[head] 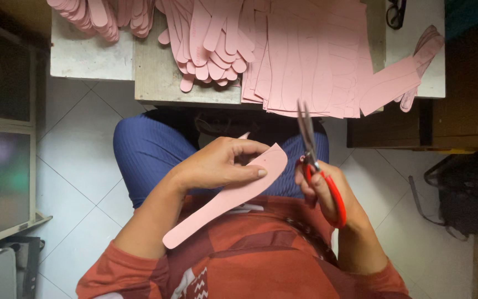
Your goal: The person sits on the floor and uses red-handled scissors to cut pink foam sheets into elongated shapes. They follow pre-drawn outlines on the material, cutting one piece at a time and placing the finished shapes onto a growing pile on the table.
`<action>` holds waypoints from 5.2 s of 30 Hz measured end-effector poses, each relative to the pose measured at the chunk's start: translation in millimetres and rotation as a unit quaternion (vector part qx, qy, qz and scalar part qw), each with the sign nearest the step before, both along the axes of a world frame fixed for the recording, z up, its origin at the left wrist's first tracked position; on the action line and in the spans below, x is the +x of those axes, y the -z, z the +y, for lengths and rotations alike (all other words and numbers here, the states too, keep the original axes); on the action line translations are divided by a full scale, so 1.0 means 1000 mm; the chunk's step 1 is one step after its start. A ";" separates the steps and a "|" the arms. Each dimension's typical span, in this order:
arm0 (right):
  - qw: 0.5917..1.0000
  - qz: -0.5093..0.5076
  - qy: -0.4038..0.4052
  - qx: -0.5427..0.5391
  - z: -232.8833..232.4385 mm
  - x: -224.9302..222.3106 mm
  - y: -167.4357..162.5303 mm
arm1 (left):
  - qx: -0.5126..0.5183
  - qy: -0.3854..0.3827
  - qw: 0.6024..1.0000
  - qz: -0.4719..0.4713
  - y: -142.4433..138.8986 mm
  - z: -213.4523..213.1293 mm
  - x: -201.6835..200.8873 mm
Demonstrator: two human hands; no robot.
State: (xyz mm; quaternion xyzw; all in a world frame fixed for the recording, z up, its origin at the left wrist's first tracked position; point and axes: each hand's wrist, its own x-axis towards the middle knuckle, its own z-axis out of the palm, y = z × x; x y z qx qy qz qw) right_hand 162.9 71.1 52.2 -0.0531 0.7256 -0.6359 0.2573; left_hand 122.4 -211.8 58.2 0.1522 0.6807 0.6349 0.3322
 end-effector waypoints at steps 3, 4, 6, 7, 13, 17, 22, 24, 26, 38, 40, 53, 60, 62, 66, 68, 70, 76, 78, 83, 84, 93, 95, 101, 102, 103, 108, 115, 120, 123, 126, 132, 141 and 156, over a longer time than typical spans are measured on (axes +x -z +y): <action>0.996 0.044 0.050 -0.059 -0.017 -0.003 0.004 | -0.027 0.034 0.999 0.016 0.006 0.011 0.001; 0.995 0.017 0.077 -0.066 -0.023 -0.004 0.005 | -0.023 0.041 0.999 0.013 0.008 0.015 0.002; 0.987 -0.037 0.130 -0.081 -0.032 -0.007 0.004 | 0.155 -0.051 0.977 -0.136 0.015 0.026 0.001; 0.977 -0.035 0.161 -0.135 -0.038 -0.010 0.005 | 0.241 -0.096 0.944 -0.204 0.018 0.028 -0.001; 0.928 -0.003 0.335 -0.161 -0.058 -0.016 0.013 | 0.256 -0.098 0.961 0.036 0.039 0.056 0.028; 0.965 0.058 0.232 -0.108 -0.055 -0.005 0.028 | 0.244 -0.259 0.934 -0.026 0.055 0.071 0.033; 0.991 0.013 0.104 -0.087 -0.043 -0.001 0.043 | 0.315 -0.372 0.869 -0.087 0.054 0.062 0.025; 0.992 0.042 0.043 -0.113 -0.044 0.002 0.045 | 0.325 -0.404 0.850 -0.099 0.048 0.060 0.025; 0.995 0.039 0.018 -0.086 -0.047 0.006 0.043 | 0.328 -0.420 0.839 -0.113 0.043 0.060 0.026; 0.994 0.098 -0.030 0.047 -0.057 0.005 0.019 | 0.353 -0.429 0.821 -0.135 0.030 0.069 0.030; 0.994 0.098 -0.025 0.042 -0.058 0.006 0.018 | 0.346 -0.431 0.824 -0.127 0.031 0.070 0.031; 0.999 0.043 0.033 0.007 -0.057 0.013 0.030 | 0.351 -0.419 0.825 -0.147 0.030 0.072 0.032; 0.996 0.084 0.013 0.031 -0.055 0.011 0.022 | 0.358 -0.407 0.826 -0.157 0.028 0.067 0.033; 0.998 0.064 0.008 0.027 -0.054 0.011 0.019 | 0.355 -0.401 0.830 -0.156 0.028 0.064 0.033; 0.998 0.057 -0.004 0.030 -0.052 0.010 0.016 | 0.333 -0.396 0.840 -0.165 0.026 0.057 0.030; 0.997 0.069 -0.018 0.042 -0.049 0.009 0.014 | 0.325 -0.391 0.845 -0.167 0.026 0.054 0.029; 0.995 0.083 -0.025 0.054 -0.047 0.009 0.013 | 0.322 -0.385 0.848 -0.169 0.026 0.051 0.029; 0.986 0.121 -0.046 0.103 -0.039 0.007 0.009 | 0.292 -0.368 0.867 -0.169 0.029 0.040 0.025; 0.983 0.135 -0.050 0.110 -0.036 0.006 0.007 | 0.284 -0.355 0.875 -0.164 0.029 0.035 0.025; 0.985 0.115 -0.066 0.114 -0.031 0.005 0.006 | 0.258 -0.342 0.889 -0.161 0.030 0.028 0.025; 0.985 0.105 -0.067 0.116 -0.029 0.005 0.007 | 0.254 -0.339 0.891 -0.163 0.030 0.027 0.025; 0.987 0.096 -0.083 0.095 -0.026 0.010 0.014 | 0.258 -0.342 0.894 -0.131 0.029 0.026 0.024; 0.992 0.054 -0.072 0.088 -0.030 0.012 0.013 | 0.258 -0.364 0.891 -0.083 0.029 0.035 0.026; 0.988 0.108 -0.091 0.066 -0.038 0.003 0.002 | 0.264 -0.382 0.884 -0.056 0.033 0.057 0.030; 0.984 0.126 -0.098 0.076 -0.038 0.002 -0.001 | 0.280 -0.369 0.884 -0.058 0.033 0.057 0.032; 0.984 0.131 -0.097 0.071 -0.039 0.002 -0.003 | 0.295 -0.356 0.885 -0.059 0.033 0.057 0.034; 0.990 0.106 -0.075 0.056 -0.045 0.007 -0.006 | 0.247 -0.357 0.899 -0.056 0.031 0.055 0.033; 0.987 0.125 -0.066 0.082 -0.042 0.009 -0.002 | 0.228 -0.346 0.909 -0.049 0.030 0.051 0.030; 0.990 0.109 -0.066 0.069 -0.038 0.011 0.000 | 0.206 -0.335 0.918 -0.051 0.030 0.043 0.027; 0.982 0.129 -0.068 0.122 -0.036 0.010 0.000 | 0.191 -0.329 0.923 -0.059 0.029 0.040 0.026; 0.981 0.150 -0.067 0.107 -0.035 0.011 0.002 | 0.178 -0.326 0.926 -0.063 0.028 0.037 0.025; 0.989 0.094 -0.047 0.107 -0.035 0.015 0.004 | 0.180 -0.318 0.929 -0.063 0.030 0.036 0.023; 0.983 0.123 -0.058 0.123 -0.030 0.015 0.014 | 0.192 -0.315 0.926 -0.076 0.035 0.030 0.022; 0.990 -0.034 0.013 0.140 -0.036 0.009 0.050 | 0.150 -0.307 0.937 -0.079 0.050 0.022 0.014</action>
